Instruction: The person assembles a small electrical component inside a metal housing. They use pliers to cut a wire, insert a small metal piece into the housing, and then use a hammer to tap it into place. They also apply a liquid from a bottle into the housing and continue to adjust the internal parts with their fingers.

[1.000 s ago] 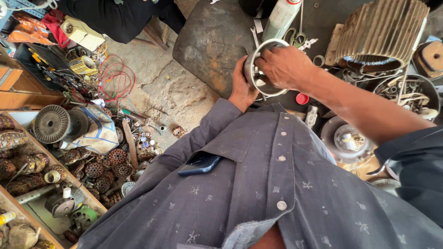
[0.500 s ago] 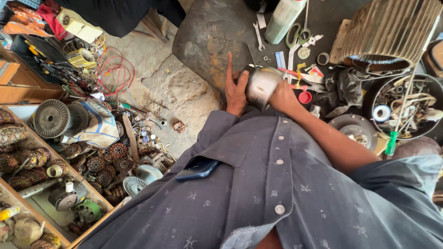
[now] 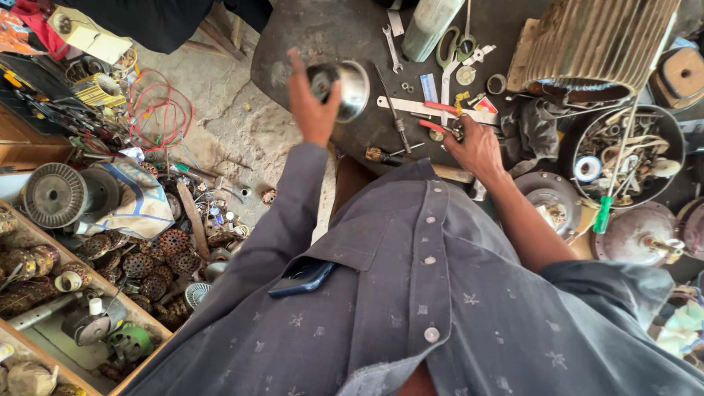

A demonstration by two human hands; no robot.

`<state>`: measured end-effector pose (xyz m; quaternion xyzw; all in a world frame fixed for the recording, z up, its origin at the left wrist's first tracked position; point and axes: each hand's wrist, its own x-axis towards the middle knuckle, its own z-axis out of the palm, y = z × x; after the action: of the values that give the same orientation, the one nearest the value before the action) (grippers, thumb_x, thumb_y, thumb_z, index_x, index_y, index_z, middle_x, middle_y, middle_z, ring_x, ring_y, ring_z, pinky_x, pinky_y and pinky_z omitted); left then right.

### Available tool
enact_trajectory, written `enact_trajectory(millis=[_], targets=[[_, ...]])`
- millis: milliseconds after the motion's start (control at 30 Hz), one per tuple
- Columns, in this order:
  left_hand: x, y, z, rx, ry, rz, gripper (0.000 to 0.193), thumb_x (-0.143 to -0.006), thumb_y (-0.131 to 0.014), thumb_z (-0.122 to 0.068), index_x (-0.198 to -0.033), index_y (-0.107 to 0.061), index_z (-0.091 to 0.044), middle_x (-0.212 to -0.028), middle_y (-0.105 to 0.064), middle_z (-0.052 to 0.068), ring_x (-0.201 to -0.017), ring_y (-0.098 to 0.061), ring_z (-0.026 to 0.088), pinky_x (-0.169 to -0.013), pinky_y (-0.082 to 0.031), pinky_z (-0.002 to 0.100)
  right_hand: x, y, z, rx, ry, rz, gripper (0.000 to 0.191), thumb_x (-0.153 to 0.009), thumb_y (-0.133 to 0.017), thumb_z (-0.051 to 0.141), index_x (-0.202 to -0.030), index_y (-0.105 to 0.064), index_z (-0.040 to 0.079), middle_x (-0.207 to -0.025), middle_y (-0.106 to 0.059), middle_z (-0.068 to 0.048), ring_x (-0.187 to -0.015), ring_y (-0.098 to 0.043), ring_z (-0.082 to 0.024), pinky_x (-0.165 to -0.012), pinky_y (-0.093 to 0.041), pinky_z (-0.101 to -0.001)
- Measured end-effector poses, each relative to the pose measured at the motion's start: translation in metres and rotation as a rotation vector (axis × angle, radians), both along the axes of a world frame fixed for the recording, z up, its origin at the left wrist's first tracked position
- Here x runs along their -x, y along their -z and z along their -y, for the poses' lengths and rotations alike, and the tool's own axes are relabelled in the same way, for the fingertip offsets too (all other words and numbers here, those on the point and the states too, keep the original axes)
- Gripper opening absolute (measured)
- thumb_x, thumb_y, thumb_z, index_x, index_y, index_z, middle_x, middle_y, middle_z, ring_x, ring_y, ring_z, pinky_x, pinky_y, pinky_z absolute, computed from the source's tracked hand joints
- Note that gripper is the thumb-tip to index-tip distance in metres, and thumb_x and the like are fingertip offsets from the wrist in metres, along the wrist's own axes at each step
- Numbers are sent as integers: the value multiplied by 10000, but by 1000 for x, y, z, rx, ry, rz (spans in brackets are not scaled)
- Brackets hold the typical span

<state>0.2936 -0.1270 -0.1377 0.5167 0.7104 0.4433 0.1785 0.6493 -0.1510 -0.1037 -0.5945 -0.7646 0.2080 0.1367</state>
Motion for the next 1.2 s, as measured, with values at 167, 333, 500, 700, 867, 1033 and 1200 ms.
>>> enact_trajectory(millis=[167, 333, 500, 700, 867, 1033, 1200], targets=[[-25, -11, -17, 12, 196, -272, 1157, -819, -878, -386, -1651, -82, -269, -1381, -504, 243, -1276, -548, 408, -1114, -459, 490, 23, 5, -19, 136, 18, -59, 504, -904, -761, 431, -1161, -665, 8, -874, -737, -207, -845, -716, -412, -745, -546, -517], [-53, -29, 0, -167, 227, -430, 1196, -783, -906, -331, -1631, -75, -190, -1425, -482, 294, -1331, -468, 447, -1103, -365, 589, 51, -1, -44, 143, -33, 8, 472, -859, -824, 452, -1072, -673, 59, -861, -743, -185, -833, -716, -410, -741, -543, -521], [-97, -13, 34, 86, 419, 650, 962, -884, -798, -62, -1644, -213, -120, -1276, -651, 148, -1121, -709, 220, -937, -616, 354, 87, -3, -46, 136, -85, 78, 379, -843, -823, 388, -1080, -688, 125, -858, -747, -155, -814, -733, -384, -701, -570, -506], [-92, 22, 42, 160, 248, 926, 604, -951, -721, 44, -1521, -540, -42, -1145, -719, 130, -1000, -706, 188, -877, -596, 309, 97, 3, -27, 129, -248, -45, 347, -866, -812, 328, -1099, -687, 102, -844, -753, -132, -787, -740, -367, -692, -574, -481], [-75, 21, 53, 275, 98, 1227, 501, -983, -652, -29, -1465, -528, -89, -1093, -673, 68, -955, -688, 177, -845, -590, 341, 68, 14, -58, 28, -46, -170, 214, -897, -785, 229, -1068, -724, 114, -903, -748, -112, -809, -744, -336, -751, -590, -452], [-74, 20, 64, 325, -16, 1345, 398, -994, -625, -68, -1388, -578, -98, -1075, -675, 43, -968, -700, 199, -864, -587, 376, 83, 13, -83, 102, -47, -5, 307, -797, -872, 286, -1011, -721, 126, -991, -688, -112, -924, -680, -374, -761, -533, -513], [-72, 31, 80, 336, -55, 1372, 369, -1010, -628, -68, -1377, -599, -94, -1060, -695, 82, -973, -702, 208, -858, -590, 379, 96, 16, -84, 133, -31, 20, 262, -793, -885, 312, -959, -741, 168, -1025, -659, -77, -958, -680, -360, -785, -537, -513]])
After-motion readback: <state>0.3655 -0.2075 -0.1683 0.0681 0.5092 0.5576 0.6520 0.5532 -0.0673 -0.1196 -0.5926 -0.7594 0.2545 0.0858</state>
